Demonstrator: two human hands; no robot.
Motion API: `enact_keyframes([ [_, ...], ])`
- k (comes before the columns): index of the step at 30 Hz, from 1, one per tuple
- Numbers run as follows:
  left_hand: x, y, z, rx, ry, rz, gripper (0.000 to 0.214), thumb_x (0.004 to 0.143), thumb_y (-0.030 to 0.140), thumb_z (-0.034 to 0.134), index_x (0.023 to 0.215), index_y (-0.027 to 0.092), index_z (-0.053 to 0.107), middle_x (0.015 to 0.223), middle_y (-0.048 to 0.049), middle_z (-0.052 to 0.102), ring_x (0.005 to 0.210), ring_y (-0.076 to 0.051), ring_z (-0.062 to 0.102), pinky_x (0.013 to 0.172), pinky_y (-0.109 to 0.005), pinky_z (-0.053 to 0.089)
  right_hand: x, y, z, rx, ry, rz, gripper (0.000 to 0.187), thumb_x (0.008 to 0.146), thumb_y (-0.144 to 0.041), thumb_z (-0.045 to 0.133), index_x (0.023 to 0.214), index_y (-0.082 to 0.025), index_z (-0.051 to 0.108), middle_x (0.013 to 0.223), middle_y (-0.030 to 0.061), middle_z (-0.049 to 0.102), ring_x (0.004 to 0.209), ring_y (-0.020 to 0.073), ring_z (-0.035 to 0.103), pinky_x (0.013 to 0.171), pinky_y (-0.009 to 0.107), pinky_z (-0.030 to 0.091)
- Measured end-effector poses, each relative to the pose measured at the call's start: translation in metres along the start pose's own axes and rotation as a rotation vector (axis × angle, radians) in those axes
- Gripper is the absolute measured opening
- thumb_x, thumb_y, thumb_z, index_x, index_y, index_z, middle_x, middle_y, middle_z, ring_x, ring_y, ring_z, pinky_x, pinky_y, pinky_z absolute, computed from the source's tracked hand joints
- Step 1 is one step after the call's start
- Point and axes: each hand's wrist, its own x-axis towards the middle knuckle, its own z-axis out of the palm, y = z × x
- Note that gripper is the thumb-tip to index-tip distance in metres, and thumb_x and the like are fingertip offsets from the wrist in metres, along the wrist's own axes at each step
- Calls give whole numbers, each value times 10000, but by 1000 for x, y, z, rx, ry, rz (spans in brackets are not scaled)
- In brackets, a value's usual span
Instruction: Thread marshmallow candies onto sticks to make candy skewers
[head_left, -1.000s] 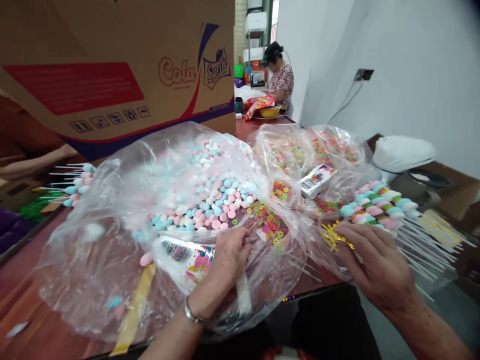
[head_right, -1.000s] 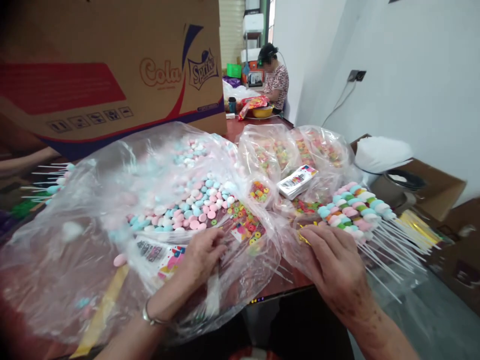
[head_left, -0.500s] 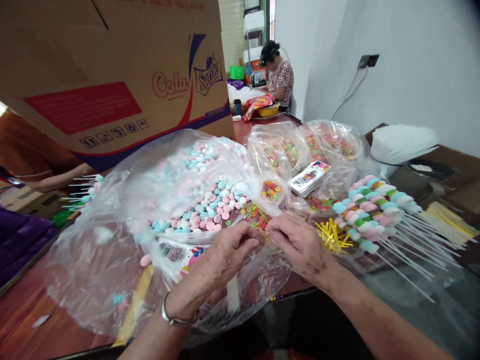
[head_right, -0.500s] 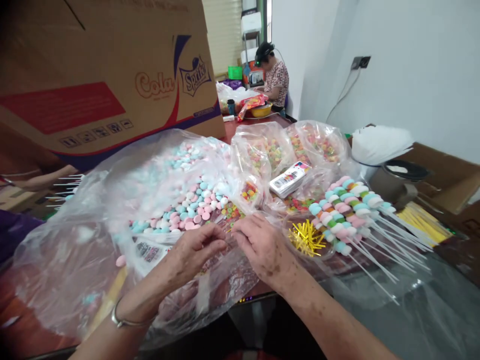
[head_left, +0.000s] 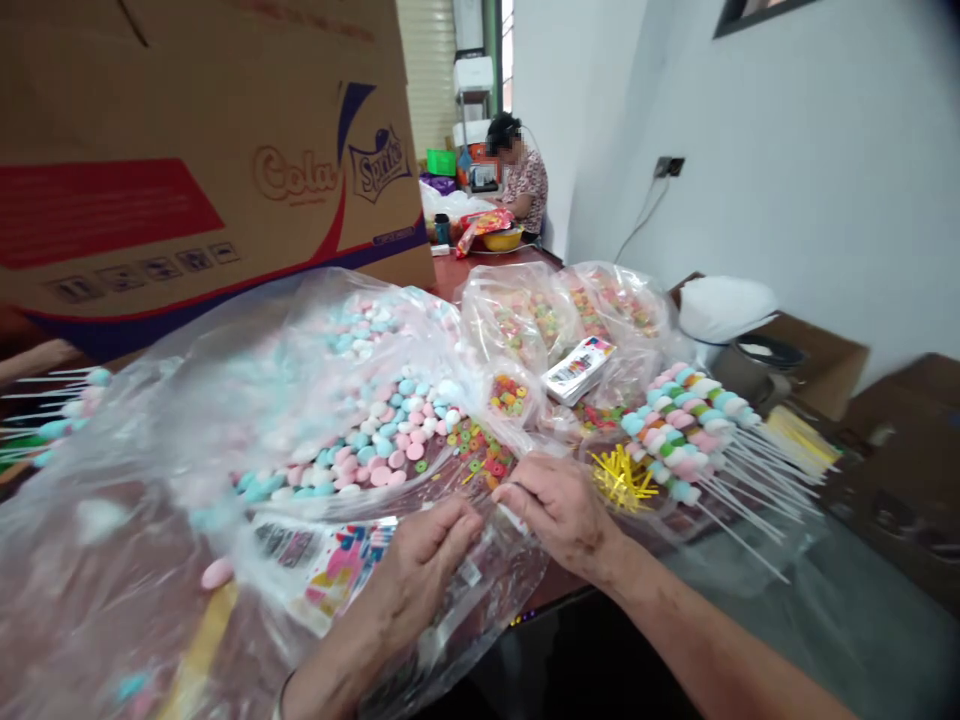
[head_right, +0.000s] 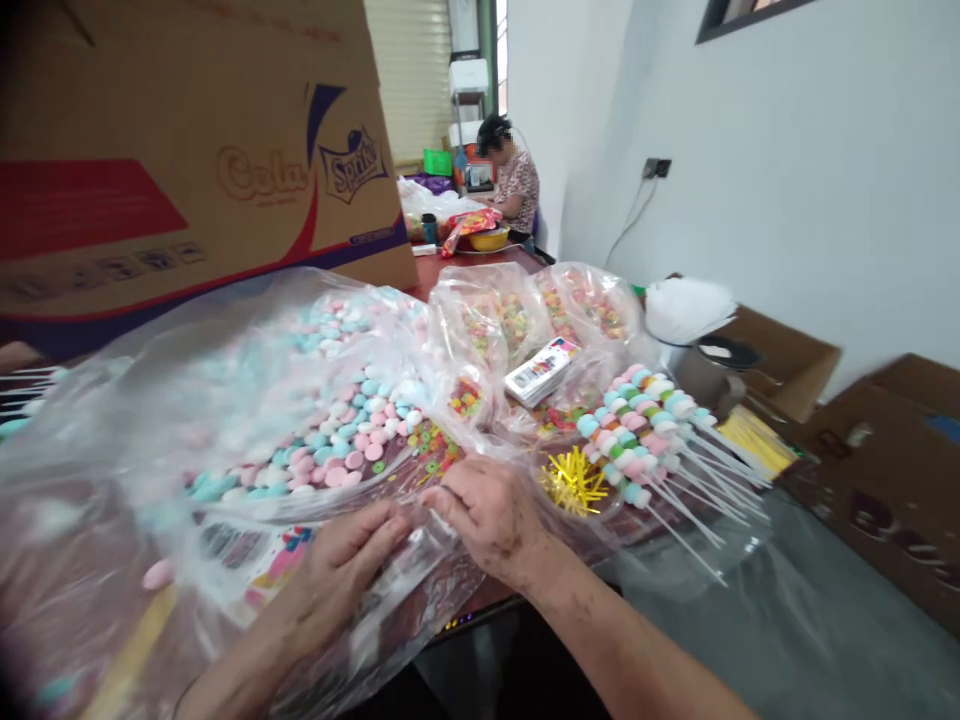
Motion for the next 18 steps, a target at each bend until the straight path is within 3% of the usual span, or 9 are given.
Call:
enact_keyframes([
  [3, 3, -5, 0, -39, -4, 32, 225, 882, 367, 560, 734, 198, 576, 666, 20, 549, 632, -147, 481, 588, -237, 384, 1, -2, -5, 66, -43, 38, 338, 978, -318, 503, 665, -194, 534, 651, -21, 532, 647, 124, 499, 635, 258, 367],
  [7, 7, -6, 1, -14, -13, 12, 266, 886, 355, 563, 681, 188, 589, 613, 30, 521, 594, -134, 453, 557, -231, 347, 1, -8, -22, 237, -185, 138, 103, 941, -261, 550, 924, -198, 630, 845, -15, 631, 766, 122, 562, 695, 235, 420],
  [10, 8, -3, 3, -5, -58, -5, 301, 912, 368, 537, 676, 187, 584, 627, 28, 534, 607, -134, 463, 573, -233, 350, -1, -7, -29, 211, -230, 192, 155, 949, -245, 528, 833, -193, 616, 770, -27, 595, 727, 121, 541, 661, 234, 401],
  [14, 7, -4, 8, -24, -70, 12, 317, 956, 351, 473, 701, 190, 571, 665, 25, 546, 641, -135, 483, 617, -233, 374, -4, 0, -25, 103, -135, 112, 308, 978, -271, 486, 679, -193, 494, 676, -29, 499, 670, 123, 488, 626, 246, 355],
  [18, 6, -4, 14, -130, -61, 39, 188, 940, 359, 531, 887, 197, 609, 761, 21, 584, 700, -141, 515, 653, -230, 403, -6, 2, -19, -27, 2, -30, 347, 1005, -286, 438, 668, -203, 447, 659, -15, 474, 657, 140, 458, 625, 265, 342],
])
